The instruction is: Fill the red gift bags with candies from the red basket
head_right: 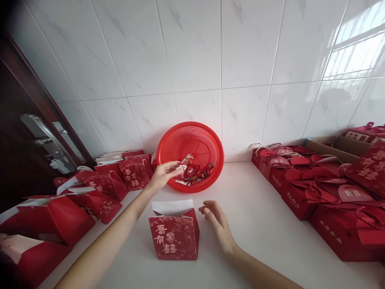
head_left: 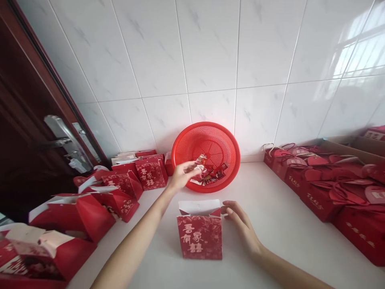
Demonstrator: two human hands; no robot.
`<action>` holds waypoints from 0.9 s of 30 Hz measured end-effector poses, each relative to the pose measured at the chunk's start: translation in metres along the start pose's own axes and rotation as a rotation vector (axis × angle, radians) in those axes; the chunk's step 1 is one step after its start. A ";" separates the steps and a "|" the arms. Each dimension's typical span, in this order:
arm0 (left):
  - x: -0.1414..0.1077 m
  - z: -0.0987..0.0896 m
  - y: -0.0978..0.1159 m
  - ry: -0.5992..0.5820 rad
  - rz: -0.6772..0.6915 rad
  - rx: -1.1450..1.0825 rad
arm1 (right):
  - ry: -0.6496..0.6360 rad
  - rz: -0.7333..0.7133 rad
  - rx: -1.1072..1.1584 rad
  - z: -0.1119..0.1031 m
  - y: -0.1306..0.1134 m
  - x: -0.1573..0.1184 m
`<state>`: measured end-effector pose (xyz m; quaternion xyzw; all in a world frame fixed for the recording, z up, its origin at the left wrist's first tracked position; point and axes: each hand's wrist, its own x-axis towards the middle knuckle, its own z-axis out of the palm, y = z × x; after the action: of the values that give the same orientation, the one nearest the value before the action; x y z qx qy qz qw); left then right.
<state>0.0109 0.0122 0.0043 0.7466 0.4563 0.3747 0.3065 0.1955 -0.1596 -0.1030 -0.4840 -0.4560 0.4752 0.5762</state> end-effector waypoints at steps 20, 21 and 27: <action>-0.001 0.015 -0.014 -0.180 0.064 0.212 | -0.043 0.099 0.425 0.007 0.003 0.032; 0.006 0.011 -0.015 -0.160 0.051 0.275 | -0.034 0.112 0.446 0.006 0.004 0.032; 0.014 0.014 -0.020 -0.147 -0.027 0.665 | -0.020 0.166 0.526 0.003 0.003 0.036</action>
<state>0.0184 0.0311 -0.0153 0.8245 0.5402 0.1466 0.0833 0.1968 -0.1234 -0.1032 -0.3488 -0.2815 0.6275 0.6366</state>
